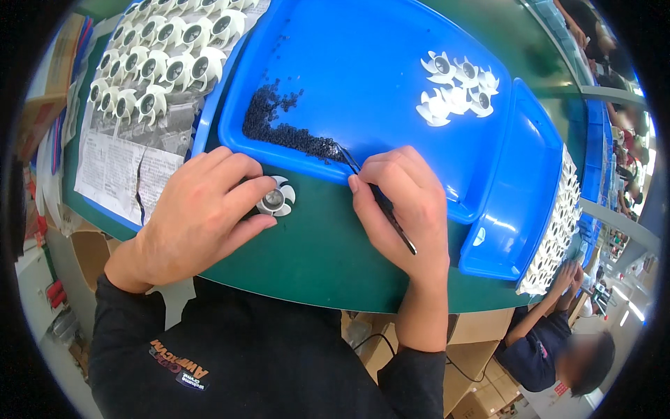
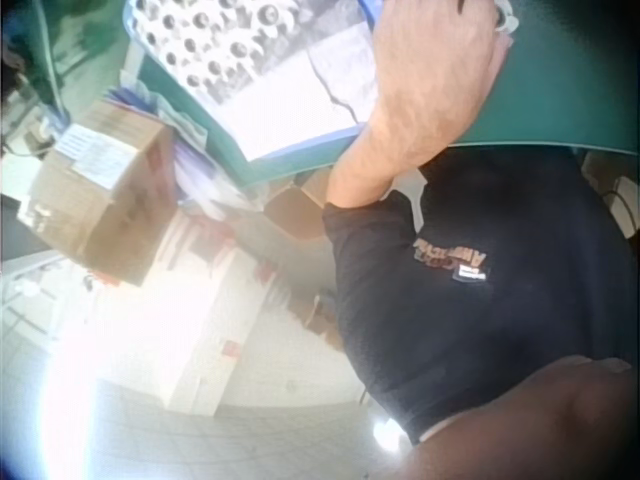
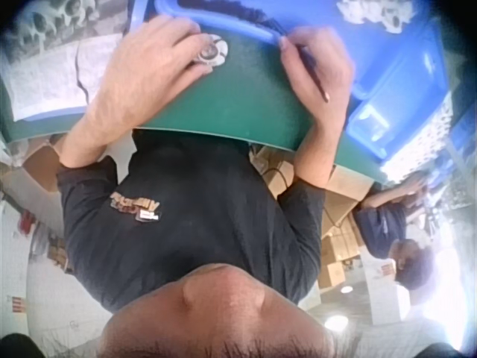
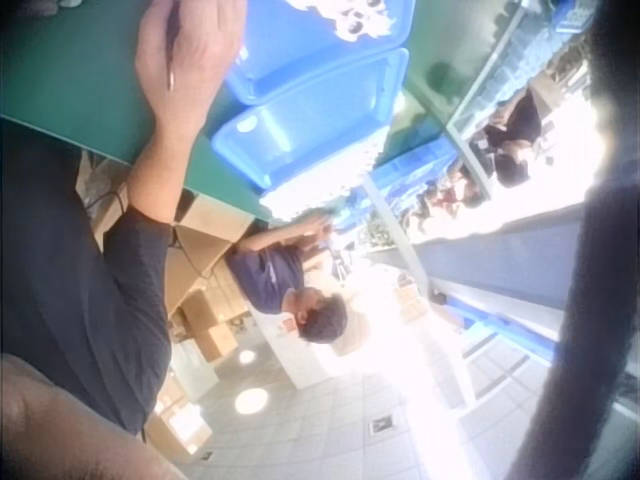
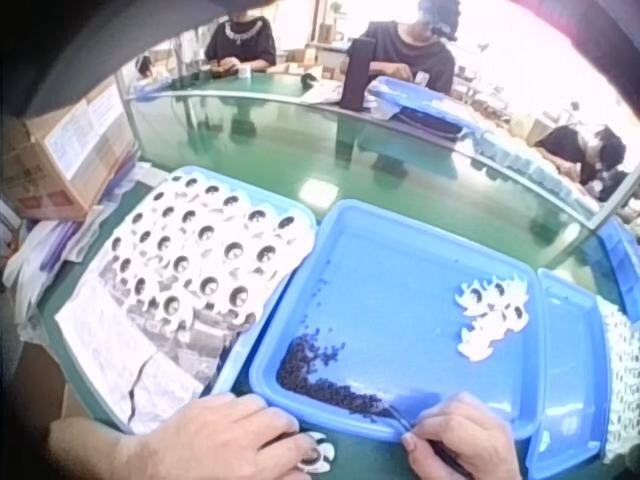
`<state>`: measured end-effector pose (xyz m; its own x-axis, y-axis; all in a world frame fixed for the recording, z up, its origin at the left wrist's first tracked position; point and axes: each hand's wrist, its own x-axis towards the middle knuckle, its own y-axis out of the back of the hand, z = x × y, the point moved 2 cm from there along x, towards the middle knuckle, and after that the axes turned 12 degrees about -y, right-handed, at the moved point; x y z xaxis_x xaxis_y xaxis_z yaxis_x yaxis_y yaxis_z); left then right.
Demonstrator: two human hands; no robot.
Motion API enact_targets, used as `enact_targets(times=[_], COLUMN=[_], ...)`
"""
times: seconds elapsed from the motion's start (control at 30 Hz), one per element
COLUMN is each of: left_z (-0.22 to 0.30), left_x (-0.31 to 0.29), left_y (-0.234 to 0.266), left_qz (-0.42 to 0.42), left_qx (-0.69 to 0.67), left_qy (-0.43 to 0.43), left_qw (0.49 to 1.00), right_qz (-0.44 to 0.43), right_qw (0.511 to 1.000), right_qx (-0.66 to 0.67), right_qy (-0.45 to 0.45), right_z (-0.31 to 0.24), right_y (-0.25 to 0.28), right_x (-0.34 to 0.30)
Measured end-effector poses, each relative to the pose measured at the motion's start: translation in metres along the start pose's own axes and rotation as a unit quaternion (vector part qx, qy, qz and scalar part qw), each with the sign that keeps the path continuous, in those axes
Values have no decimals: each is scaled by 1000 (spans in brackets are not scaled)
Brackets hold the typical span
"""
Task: Assemble small white fan components by adding tiny black parts using tweezers.
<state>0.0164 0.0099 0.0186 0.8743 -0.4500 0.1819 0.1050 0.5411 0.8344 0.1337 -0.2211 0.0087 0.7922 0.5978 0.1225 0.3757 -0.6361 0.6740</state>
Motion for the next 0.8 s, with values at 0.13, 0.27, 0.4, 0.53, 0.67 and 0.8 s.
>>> enact_targets(times=[0.13,0.27,0.4,0.53,0.67,0.8], left_z=[-1,-2,-3,-4,-4,-4], left_x=[-1,-3,-3,-4,-6,-5], left_y=[-1,-1,-2,-4,-5,-4], left_qz=[7,8,12,15,18,11], left_qx=[-5,-4,-14,-3,2,1], left_qy=[1,1,-2,-5,-2,-4], left_qw=[1000,1000,1000,1000,1000,1000], right_qz=[10,32,-3,-48,-72,-66], right_qw=[1000,997,994,989,987,987], right_qx=[-12,-10,36,38,16,7], right_qy=[26,65,105,133,144,149], right_z=[-2,-8,-28,-36,-36,-36], right_y=[0,2,0,-17,-26,-28], right_x=[-2,-7,-22,-28,-28,-28])
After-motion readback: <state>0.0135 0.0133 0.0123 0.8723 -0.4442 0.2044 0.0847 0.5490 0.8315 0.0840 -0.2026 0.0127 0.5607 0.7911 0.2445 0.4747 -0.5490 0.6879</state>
